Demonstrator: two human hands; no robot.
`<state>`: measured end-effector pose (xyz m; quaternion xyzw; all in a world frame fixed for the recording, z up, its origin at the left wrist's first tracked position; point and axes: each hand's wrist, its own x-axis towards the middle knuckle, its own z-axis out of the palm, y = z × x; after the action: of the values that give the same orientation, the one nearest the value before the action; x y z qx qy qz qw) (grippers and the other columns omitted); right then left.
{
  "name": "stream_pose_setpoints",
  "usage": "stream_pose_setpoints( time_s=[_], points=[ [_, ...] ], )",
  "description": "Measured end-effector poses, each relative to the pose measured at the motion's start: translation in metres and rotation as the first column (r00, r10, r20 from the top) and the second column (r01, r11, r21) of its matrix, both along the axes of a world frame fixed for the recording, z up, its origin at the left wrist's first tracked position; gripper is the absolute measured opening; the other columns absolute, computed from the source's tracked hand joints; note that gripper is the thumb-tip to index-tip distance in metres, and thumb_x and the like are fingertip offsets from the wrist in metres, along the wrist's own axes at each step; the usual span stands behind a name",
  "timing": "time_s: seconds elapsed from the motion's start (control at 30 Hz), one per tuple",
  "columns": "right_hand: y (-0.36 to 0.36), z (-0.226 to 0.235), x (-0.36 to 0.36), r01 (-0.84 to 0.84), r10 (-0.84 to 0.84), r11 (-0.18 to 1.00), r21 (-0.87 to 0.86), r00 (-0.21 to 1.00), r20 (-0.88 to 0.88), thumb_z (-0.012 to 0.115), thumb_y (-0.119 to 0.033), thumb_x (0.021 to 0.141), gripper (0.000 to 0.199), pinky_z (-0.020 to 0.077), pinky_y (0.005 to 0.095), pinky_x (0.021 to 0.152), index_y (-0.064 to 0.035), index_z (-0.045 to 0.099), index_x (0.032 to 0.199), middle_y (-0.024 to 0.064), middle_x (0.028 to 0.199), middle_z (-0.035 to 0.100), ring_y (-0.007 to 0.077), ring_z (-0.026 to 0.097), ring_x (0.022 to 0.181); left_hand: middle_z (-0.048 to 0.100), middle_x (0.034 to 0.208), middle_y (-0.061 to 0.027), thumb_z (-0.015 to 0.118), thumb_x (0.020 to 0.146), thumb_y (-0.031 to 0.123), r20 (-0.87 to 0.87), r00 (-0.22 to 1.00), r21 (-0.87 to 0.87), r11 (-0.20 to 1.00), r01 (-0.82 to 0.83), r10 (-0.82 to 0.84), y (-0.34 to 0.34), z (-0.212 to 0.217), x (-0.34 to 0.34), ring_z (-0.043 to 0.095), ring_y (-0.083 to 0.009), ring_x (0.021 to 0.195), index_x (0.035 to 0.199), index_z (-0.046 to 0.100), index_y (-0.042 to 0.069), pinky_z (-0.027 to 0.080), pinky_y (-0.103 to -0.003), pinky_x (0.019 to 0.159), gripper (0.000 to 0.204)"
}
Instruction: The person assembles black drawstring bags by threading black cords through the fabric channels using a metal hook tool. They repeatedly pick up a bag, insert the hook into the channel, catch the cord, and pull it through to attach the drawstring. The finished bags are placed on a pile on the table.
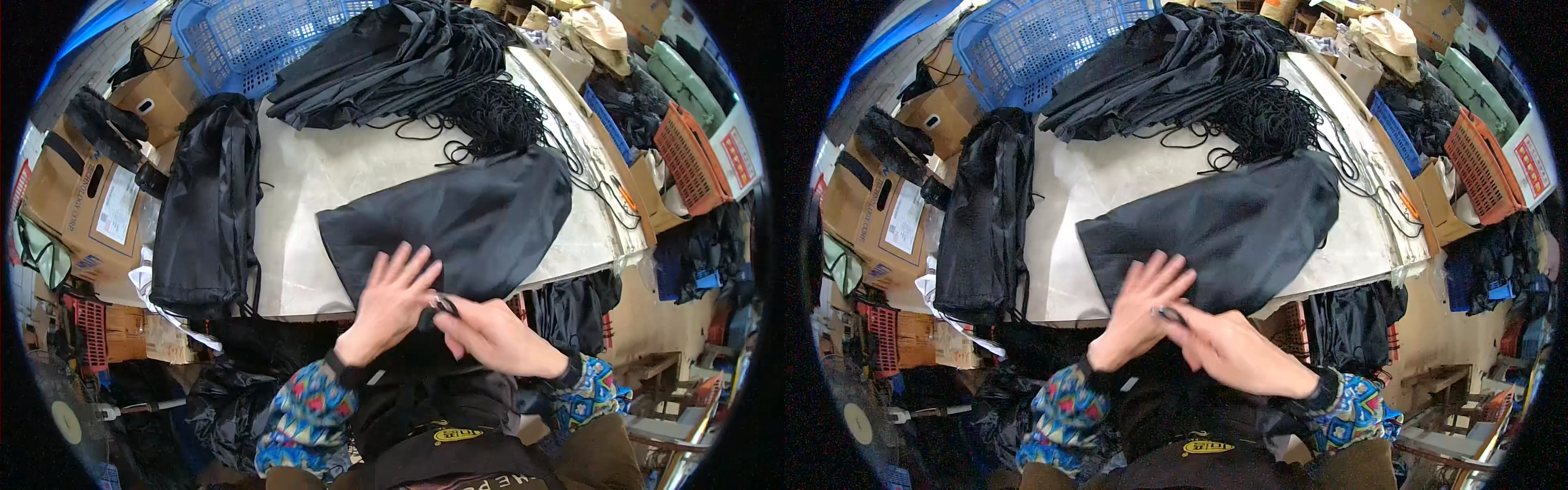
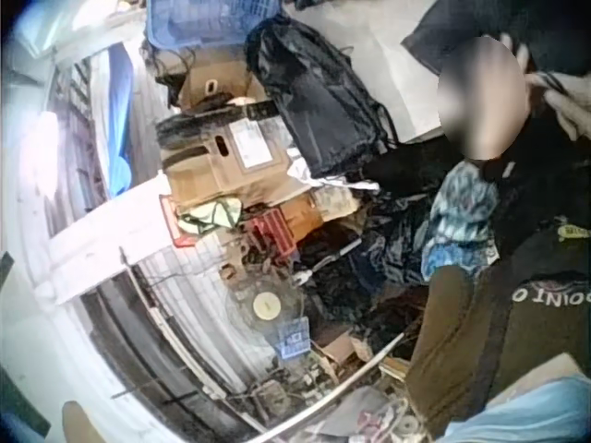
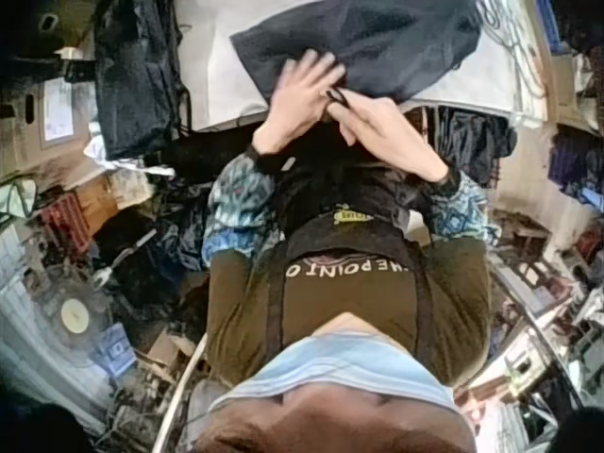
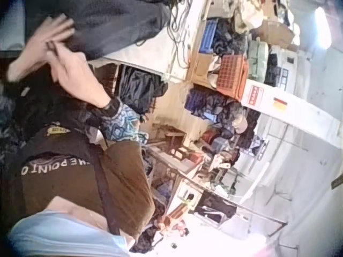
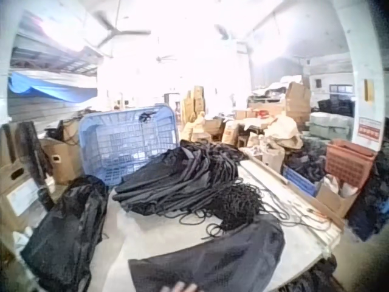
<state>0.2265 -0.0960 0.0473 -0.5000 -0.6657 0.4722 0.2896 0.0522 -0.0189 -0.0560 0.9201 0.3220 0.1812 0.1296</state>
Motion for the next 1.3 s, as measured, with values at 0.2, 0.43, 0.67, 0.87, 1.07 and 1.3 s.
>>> stream_pose_setpoints(
  time_s=[0.2, 0.43, 0.67, 0.87, 1.07, 1.3],
  points=[
    [0.031, -0.097, 0.048, 0.154, -0.358, 0.897, 0.415, 0.803, 0.476, 0.051, -0.016, 0.092, 0.032, 0.0475, 0.0479, 0.064, 0.0044, 0.049, 0.117, 0.0244, 0.081, 0.061, 0.0413, 0.060, 0.077, 0.064, 0.090, -0.0108, 0.054, 0.090, 0.002, 0.623, 0.559, -0.482, 0.831, -0.277, 0.548, 0.002, -0.003, -0.003, 0.061, -0.0185, 0.079, 0.104, 0.060, -0.002, 0.050, -0.028, 0.073, 0.016],
    [0.060, -0.103, 0.064, 0.179, -0.379, 0.884, 0.431, 0.815, 0.439, 0.051, -0.017, 0.092, 0.032, 0.0457, 0.0466, 0.070, 0.0046, 0.051, 0.116, 0.0238, 0.086, 0.058, 0.0421, 0.058, 0.082, 0.063, 0.093, -0.0103, 0.056, 0.092, 0.008, 0.375, 0.434, -0.924, 0.369, 0.102, 0.819, -0.070, -0.021, -0.003, 0.064, -0.0159, 0.082, 0.108, 0.055, -0.005, 0.055, -0.028, 0.066, 0.020],
    [0.051, -0.099, 0.064, 0.261, -0.410, 0.880, 0.398, 0.840, 0.355, 0.050, -0.016, 0.093, 0.032, 0.0450, 0.0443, 0.073, 0.0053, 0.051, 0.117, 0.0247, 0.089, 0.058, 0.0418, 0.057, 0.084, 0.060, 0.085, -0.0059, 0.066, 0.086, 0.008, 0.362, 0.504, -0.918, 0.394, 0.045, 0.784, -0.097, -0.056, 0.027, 0.059, -0.0089, 0.076, 0.091, 0.052, -0.002, 0.054, -0.024, 0.065, 0.018],
    [0.052, -0.080, 0.061, 0.417, -0.434, 0.901, 0.120, 0.870, 0.235, 0.051, -0.016, 0.094, 0.032, 0.0465, 0.0422, 0.073, 0.0034, 0.051, 0.119, 0.0258, 0.093, 0.060, 0.0415, 0.058, 0.086, 0.058, 0.072, -0.0040, 0.070, 0.083, 0.015, 0.303, 0.612, -0.860, 0.486, -0.153, 0.730, -0.097, -0.065, 0.030, 0.057, -0.0082, 0.063, 0.078, 0.055, -0.004, 0.045, -0.023, 0.056, 0.025],
    [0.038, -0.090, 0.063, 0.373, -0.512, 0.828, 0.418, 0.809, 0.291, 0.052, -0.018, 0.094, 0.035, 0.0462, 0.0398, 0.066, -0.0015, 0.050, 0.125, 0.0228, 0.087, 0.059, 0.0396, 0.059, 0.081, 0.065, 0.084, -0.0091, 0.055, 0.093, 0.011, 0.428, 0.544, -0.898, 0.406, 0.168, 0.721, -0.096, -0.063, 0.027, 0.060, -0.0112, 0.066, 0.094, 0.055, -0.001, 0.048, -0.023, 0.055, 0.012],
    [-0.041, -0.034, 0.035, 0.314, -0.421, 0.882, 0.352, 0.861, 0.285, 0.056, -0.002, 0.086, 0.024, 0.0450, 0.0410, 0.054, -0.0021, 0.051, 0.110, 0.0188, 0.068, 0.056, 0.0363, 0.060, 0.065, 0.063, 0.080, -0.0065, 0.060, 0.092, 0.018, 0.303, 0.441, -0.825, 0.001, 0.565, 0.845, -0.062, 0.015, 0.028, 0.063, -0.0120, 0.069, 0.091, 0.060, 0.000, 0.050, -0.022, 0.054, 0.018]
  ],
)
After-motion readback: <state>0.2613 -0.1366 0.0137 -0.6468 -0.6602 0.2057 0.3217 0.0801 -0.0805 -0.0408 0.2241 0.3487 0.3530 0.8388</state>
